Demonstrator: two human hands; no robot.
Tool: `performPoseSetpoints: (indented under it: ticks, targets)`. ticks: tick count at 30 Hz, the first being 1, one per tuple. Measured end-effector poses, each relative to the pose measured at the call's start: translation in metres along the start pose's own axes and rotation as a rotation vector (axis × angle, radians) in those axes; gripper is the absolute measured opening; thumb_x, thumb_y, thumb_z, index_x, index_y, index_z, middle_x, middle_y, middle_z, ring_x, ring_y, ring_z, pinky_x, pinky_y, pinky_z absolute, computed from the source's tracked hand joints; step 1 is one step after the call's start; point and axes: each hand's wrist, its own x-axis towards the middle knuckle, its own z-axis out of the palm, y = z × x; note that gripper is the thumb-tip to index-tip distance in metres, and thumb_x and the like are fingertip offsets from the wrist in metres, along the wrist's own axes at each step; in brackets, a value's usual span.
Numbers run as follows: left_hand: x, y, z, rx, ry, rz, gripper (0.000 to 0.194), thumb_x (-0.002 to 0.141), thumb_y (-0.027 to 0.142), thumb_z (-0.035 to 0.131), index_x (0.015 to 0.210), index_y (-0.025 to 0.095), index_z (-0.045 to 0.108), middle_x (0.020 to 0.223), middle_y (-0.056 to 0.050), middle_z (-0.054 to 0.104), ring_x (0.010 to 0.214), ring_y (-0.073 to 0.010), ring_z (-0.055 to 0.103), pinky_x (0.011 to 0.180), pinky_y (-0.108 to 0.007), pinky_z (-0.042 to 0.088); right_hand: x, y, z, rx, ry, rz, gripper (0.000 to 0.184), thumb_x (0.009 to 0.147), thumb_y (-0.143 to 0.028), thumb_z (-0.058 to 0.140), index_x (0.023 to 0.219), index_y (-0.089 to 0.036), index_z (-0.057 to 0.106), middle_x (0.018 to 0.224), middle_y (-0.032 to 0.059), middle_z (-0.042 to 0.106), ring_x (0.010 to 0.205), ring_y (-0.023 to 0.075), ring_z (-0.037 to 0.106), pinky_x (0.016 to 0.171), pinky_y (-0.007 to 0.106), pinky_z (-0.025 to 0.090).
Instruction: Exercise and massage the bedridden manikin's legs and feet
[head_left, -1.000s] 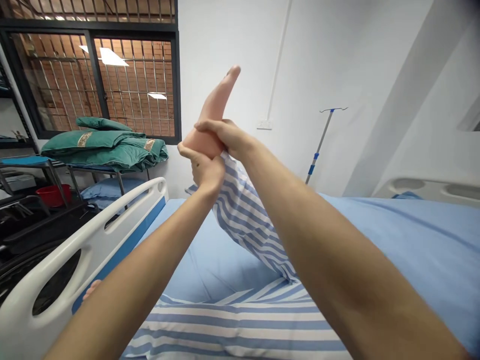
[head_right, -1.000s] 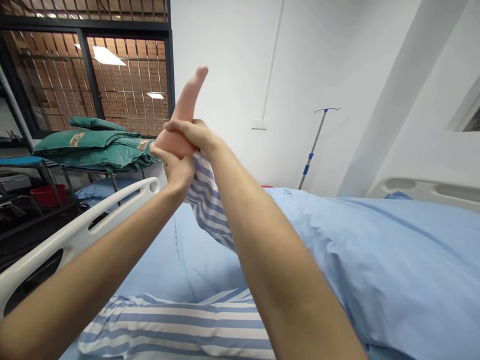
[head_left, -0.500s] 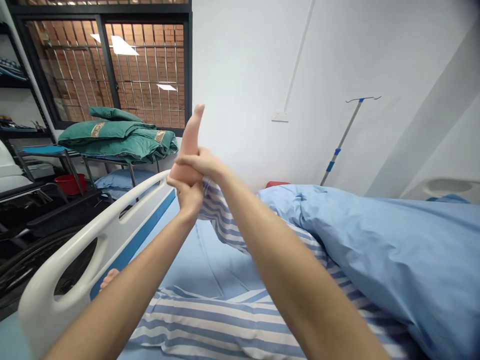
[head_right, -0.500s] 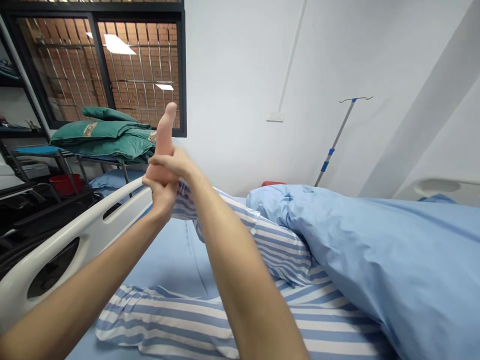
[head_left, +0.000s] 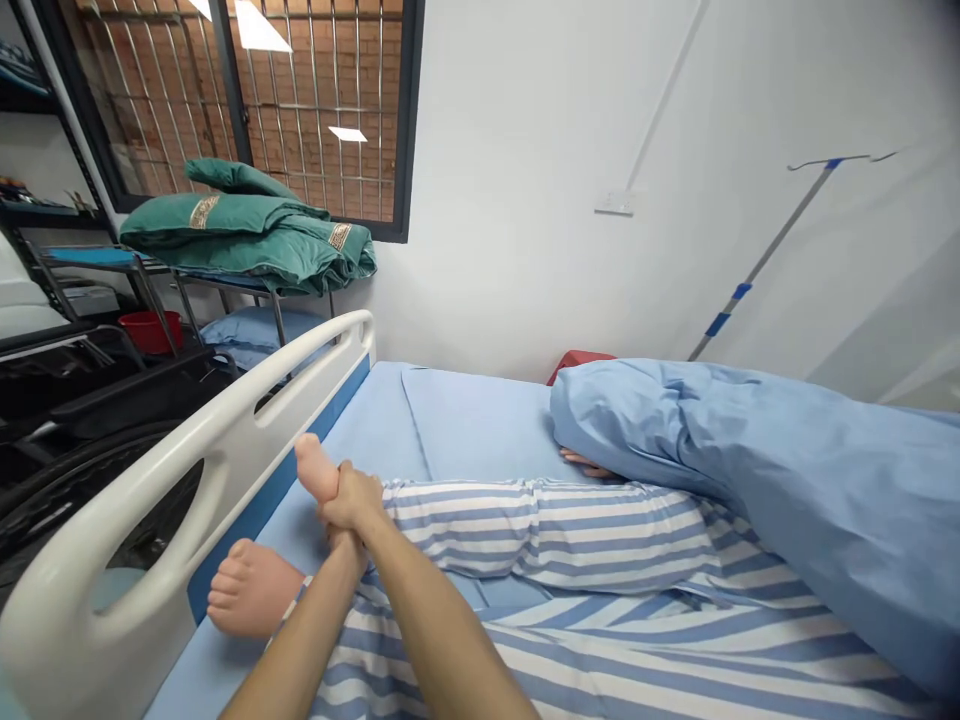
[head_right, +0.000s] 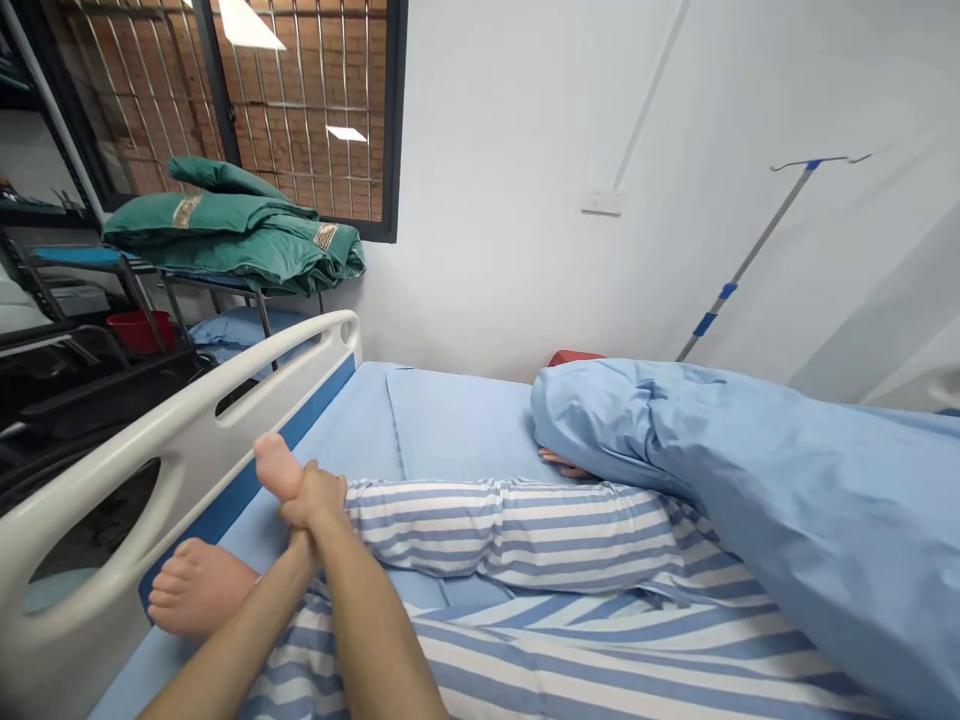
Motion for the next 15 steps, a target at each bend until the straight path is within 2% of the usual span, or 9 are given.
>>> performPoseSetpoints:
  ticks: [1,2,3,7,12,15]
  targets:
    - [0.006,-0.014,0.004,0.066,0.161,0.021,0.022,0.081,0.026,0.029,0.061,0.021,0.035,0.062,0.000,0.038,0.083,-0.0265,0.051,0.058,-0.039,0.037,0.002,0.005,0.013,-0.013,-0.019,0.008,0.058,0.050,-0.044,0.070,0.098,-0.021,0.048,0.092,0.0063,0.064,0.090,0.0277,0.060,0.081,0.038,0.041]
    - [0.011,-0.025,0.009,0.120,0.287,0.058,0.020,0.076,0.022,0.026,0.057,0.023,0.021,0.056,0.001,0.024,0.079,-0.0292,0.049,0.053,-0.037,0.030,0.004,0.009,0.023,-0.021,-0.033,0.010,0.059,0.050,-0.046,0.070,0.098,-0.021,0.048,0.094,0.0065,0.064,0.091,0.0279,0.060,0.082,0.039,0.040]
    - [0.014,-0.032,0.014,0.158,0.355,0.100,0.019,0.070,0.020,0.025,0.058,0.023,0.011,0.055,0.002,0.014,0.075,-0.0307,0.047,0.051,-0.033,0.023,0.006,0.012,0.030,-0.028,-0.042,0.011,0.060,0.050,-0.047,0.070,0.099,-0.021,0.047,0.095,0.0066,0.064,0.091,0.0280,0.060,0.082,0.039,0.040]
    - [0.017,-0.040,0.025,0.226,0.345,0.160,0.020,0.062,0.021,0.024,0.061,0.023,0.004,0.061,0.003,0.004,0.067,-0.0285,0.040,0.054,-0.028,0.009,0.011,0.015,0.037,-0.065,-0.029,0.008,0.061,0.051,-0.045,0.069,0.101,-0.019,0.047,0.096,0.0075,0.063,0.090,0.0271,0.060,0.083,0.039,0.039]
    - [0.014,-0.037,0.022,0.243,0.293,0.163,0.019,0.065,0.021,0.020,0.062,0.023,0.001,0.062,0.003,0.002,0.069,-0.0299,0.041,0.055,-0.027,0.007,0.003,0.009,0.033,-0.061,-0.029,0.019,0.059,0.051,-0.041,0.069,0.100,-0.018,0.047,0.094,0.0078,0.064,0.090,0.0272,0.060,0.083,0.040,0.040]
    - [0.010,-0.031,0.015,0.192,0.285,0.142,0.020,0.066,0.021,0.023,0.061,0.023,0.004,0.058,0.002,0.007,0.072,-0.0307,0.042,0.054,-0.027,0.008,-0.005,0.002,0.019,-0.042,-0.045,0.007,0.059,0.051,-0.040,0.069,0.101,-0.018,0.047,0.093,0.0079,0.065,0.090,0.0280,0.060,0.082,0.040,0.040]
